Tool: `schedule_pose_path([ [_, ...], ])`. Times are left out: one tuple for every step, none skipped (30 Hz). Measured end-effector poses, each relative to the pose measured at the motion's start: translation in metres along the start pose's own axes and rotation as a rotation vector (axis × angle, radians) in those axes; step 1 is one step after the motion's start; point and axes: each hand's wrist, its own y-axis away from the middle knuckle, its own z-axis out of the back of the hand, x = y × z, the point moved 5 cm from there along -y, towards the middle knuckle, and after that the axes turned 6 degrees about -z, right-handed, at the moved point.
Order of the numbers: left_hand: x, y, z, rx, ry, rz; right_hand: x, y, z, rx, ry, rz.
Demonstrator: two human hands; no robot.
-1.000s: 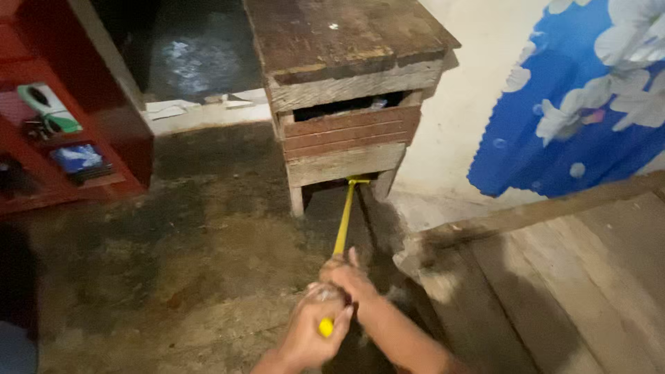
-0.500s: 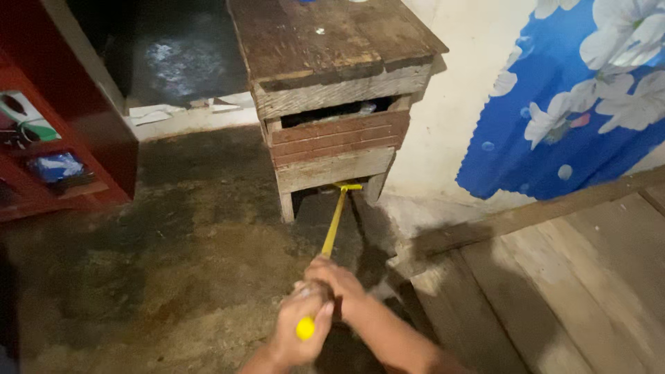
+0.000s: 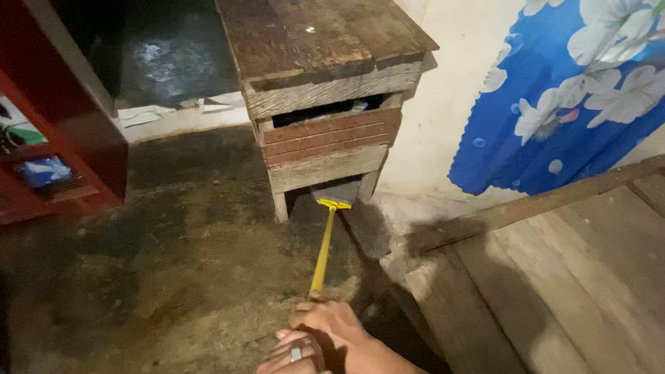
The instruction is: The person uses a broom and water to clean a wet floor, pushing water into a bucket and around the room.
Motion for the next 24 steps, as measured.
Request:
schedule_pose_path([
  [0.002, -0.002, 0.0, -0.023, 0.001, -0.009, -0.004, -0.003, 0.001, -0.007, -0.037, -0.043],
  [0.001, -0.006, 0.001, -0.082, 0.007, -0.029, -0.008, -0.007, 0.001, -0.014, -0.073, -0.085],
  [0.0, -0.016, 0.006, -0.126, 0.012, -0.053, -0.013, -0.01, 0.002, -0.019, -0.11, -0.127],
  [0.001, -0.028, 0.013, -0.188, 0.025, -0.073, -0.017, -0.019, 0.014, -0.147, -0.118, -0.023],
  [0.0, -0.037, 0.017, -0.14, 0.029, -0.075, -0.021, -0.03, 0.026, -0.267, -0.127, 0.087],
  [-0.002, -0.046, 0.016, -0.054, 0.045, -0.085, -0.022, -0.035, 0.032, -0.387, -0.136, 0.198],
  [-0.001, -0.058, 0.019, 0.016, 0.044, -0.131, -0.046, -0.049, 0.026, -0.233, -0.599, -0.142],
  [0.004, -0.068, 0.018, 0.056, 0.032, -0.071, -0.063, -0.058, 0.013, -0.06, -1.045, -0.495],
  [0.01, -0.076, 0.017, 0.097, 0.021, -0.01, -0.062, -0.064, 0.021, -0.057, -0.693, -0.388],
  [0.013, -0.079, 0.016, 0.138, 0.01, 0.051, -0.059, -0.067, 0.029, -0.055, -0.343, -0.276],
  [0.011, -0.08, 0.016, 0.157, 0.0, 0.084, -0.052, -0.069, 0.035, -0.058, 0.004, -0.16],
  [0.008, -0.081, 0.015, 0.177, -0.011, 0.117, -0.047, -0.067, 0.035, -0.048, 0.016, -0.19],
  [0.006, -0.079, 0.014, 0.197, -0.019, 0.148, -0.042, -0.059, 0.033, -0.039, 0.029, -0.222],
  [-0.002, -0.072, 0.017, 0.168, 0.006, 0.106, -0.038, -0.053, 0.032, -0.031, 0.042, -0.254],
  [-0.013, -0.063, 0.021, 0.141, 0.035, 0.061, -0.024, -0.046, 0.039, -0.167, -0.02, -0.097],
  [-0.018, -0.055, 0.023, 0.114, 0.064, 0.016, -0.008, -0.032, 0.045, -0.303, -0.082, 0.061],
  [-0.019, -0.045, 0.022, 0.059, 0.013, 0.012, 0.004, -0.02, 0.054, -0.436, -0.142, 0.217],
  [-0.022, -0.03, 0.021, 0.004, -0.038, 0.008, 0.005, -0.02, 0.047, -0.278, -0.127, 0.037],
  [-0.022, -0.015, 0.02, -0.051, -0.092, 0.008, 0.012, -0.012, 0.034, -0.114, -0.113, -0.139],
  [-0.013, -0.007, 0.013, 0.024, -0.045, 0.046, 0.015, -0.005, 0.026, 0.053, -0.098, -0.312],
  [0.0, -0.005, 0.008, 0.099, -0.001, 0.081, 0.023, -0.006, 0.034, 0.038, -0.063, -0.238],
  [0.01, -0.003, 0.003, 0.174, 0.044, 0.116, 0.029, -0.006, 0.039, 0.024, -0.027, -0.163],
  [0.012, -0.003, 0.005, 0.065, 0.02, 0.063, 0.033, -0.008, 0.041, 0.01, 0.009, -0.087],
  [0.011, -0.004, 0.006, -0.046, -0.003, 0.01, 0.028, -0.015, 0.042, -0.005, -0.02, -0.139],
])
